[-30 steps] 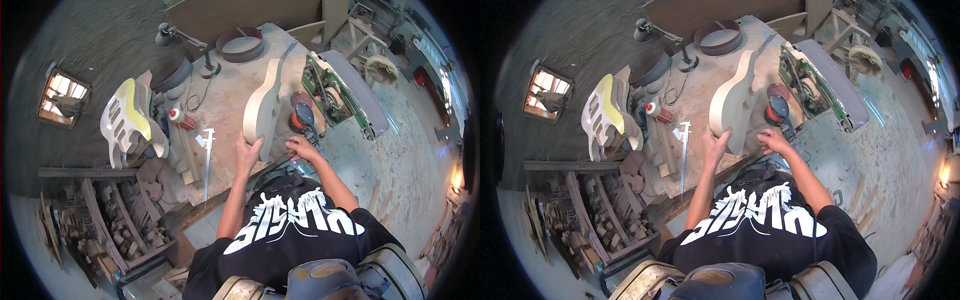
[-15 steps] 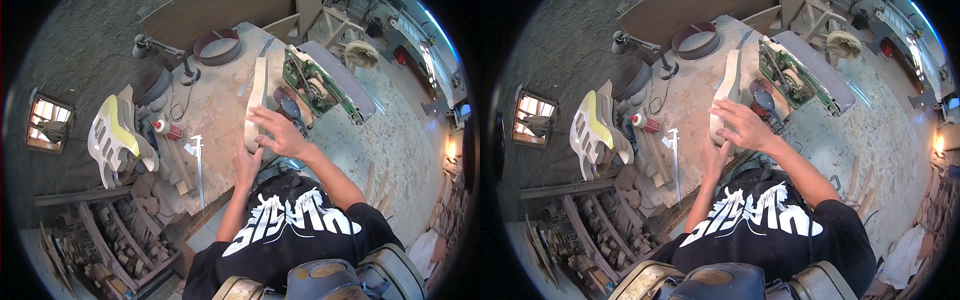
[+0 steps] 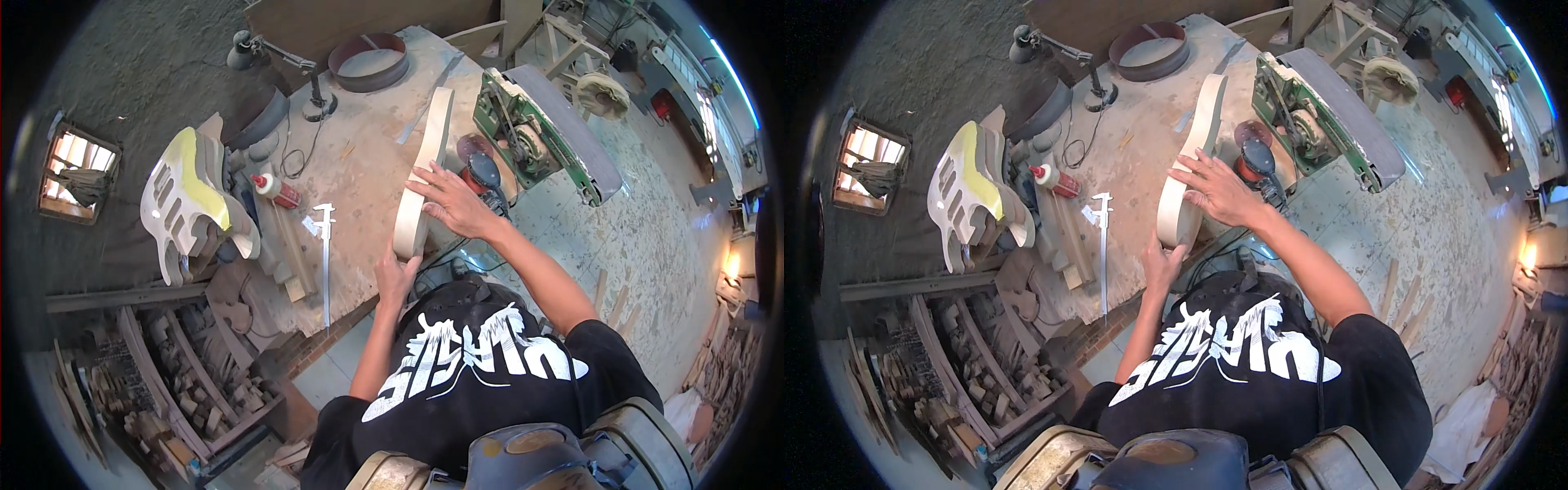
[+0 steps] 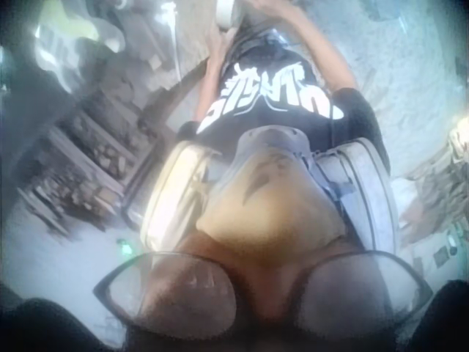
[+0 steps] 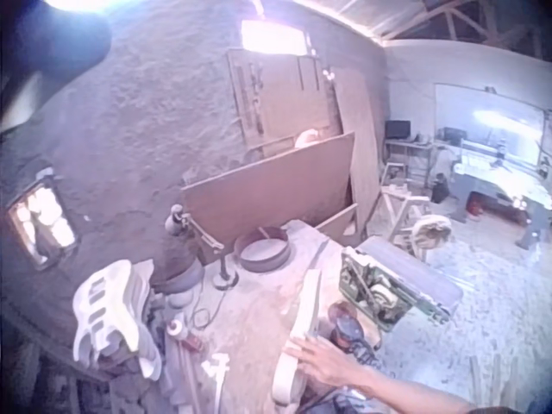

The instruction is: The person sands the front and sides of a wooden guitar body using an orbital sander, occasionally turning the body over and brushing dust away by hand.

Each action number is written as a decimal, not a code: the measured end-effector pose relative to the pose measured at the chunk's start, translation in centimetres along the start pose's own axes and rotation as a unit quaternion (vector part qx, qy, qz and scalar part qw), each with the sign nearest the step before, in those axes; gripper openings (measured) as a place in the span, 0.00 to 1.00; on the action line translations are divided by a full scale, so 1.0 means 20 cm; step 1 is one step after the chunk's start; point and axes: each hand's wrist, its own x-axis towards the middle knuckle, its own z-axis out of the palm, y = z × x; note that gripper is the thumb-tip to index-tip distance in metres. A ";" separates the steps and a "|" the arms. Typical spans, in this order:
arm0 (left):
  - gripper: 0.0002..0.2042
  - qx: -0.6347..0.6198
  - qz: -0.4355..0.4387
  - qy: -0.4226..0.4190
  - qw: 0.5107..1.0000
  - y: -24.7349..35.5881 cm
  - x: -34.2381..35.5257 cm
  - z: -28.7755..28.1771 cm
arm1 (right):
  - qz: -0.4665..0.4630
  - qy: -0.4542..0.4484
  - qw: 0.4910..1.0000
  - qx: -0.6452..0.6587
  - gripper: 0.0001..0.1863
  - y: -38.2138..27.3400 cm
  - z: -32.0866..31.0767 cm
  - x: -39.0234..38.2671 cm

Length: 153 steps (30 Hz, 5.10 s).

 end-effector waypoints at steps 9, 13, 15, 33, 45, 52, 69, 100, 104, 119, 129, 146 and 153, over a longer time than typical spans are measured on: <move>0.35 0.023 0.107 0.060 0.992 0.19 0.07 -0.01 | 0.062 -0.038 0.997 -0.027 0.29 0.28 -0.05 0.09; 0.34 0.061 0.160 0.086 0.982 0.26 0.12 -0.01 | 0.038 -0.031 0.984 -0.174 0.28 0.45 -0.08 0.14; 0.33 0.078 0.143 0.080 0.983 0.28 0.13 -0.01 | 0.037 -0.017 0.976 -0.214 0.29 0.51 -0.10 0.16; 0.37 0.438 0.194 -0.177 0.860 0.49 0.68 0.11 | 0.294 0.207 0.925 0.120 0.26 0.28 0.09 -0.65; 0.55 0.426 0.175 -0.241 0.854 0.51 1.05 0.36 | 0.378 0.246 0.882 0.137 0.20 0.30 -0.06 -0.80; 0.53 0.451 0.151 -0.289 0.831 0.57 0.91 0.25 | 0.394 0.189 0.887 0.150 0.20 0.31 -0.13 -0.74; 0.55 0.409 0.219 -0.208 0.861 0.58 1.21 0.45 | 0.363 0.156 0.899 0.192 0.19 0.39 -0.07 -0.69; 0.54 0.449 0.177 -0.207 0.851 0.65 0.95 0.41 | 0.400 0.138 0.852 0.309 0.20 0.54 -0.11 -0.81; 0.53 0.397 0.213 -0.158 0.879 0.63 1.06 0.47 | 0.384 0.131 0.854 0.327 0.19 0.54 -0.13 -0.77; 0.38 0.434 0.153 -0.163 0.873 0.61 0.65 0.15 | 0.407 0.100 0.849 0.322 0.21 0.64 -0.21 -0.83; 0.26 0.322 0.165 0.079 0.929 0.47 0.28 0.09 | 0.352 0.062 0.857 0.371 0.22 0.68 -0.18 -0.64; 0.41 0.192 0.093 0.205 0.955 0.22 -0.06 0.26 | 0.001 0.023 0.988 0.153 0.32 0.31 -0.24 0.08; 0.43 0.175 0.063 0.196 0.963 0.12 -0.15 0.29 | -0.120 -0.074 0.990 -0.003 0.47 0.09 -0.11 0.09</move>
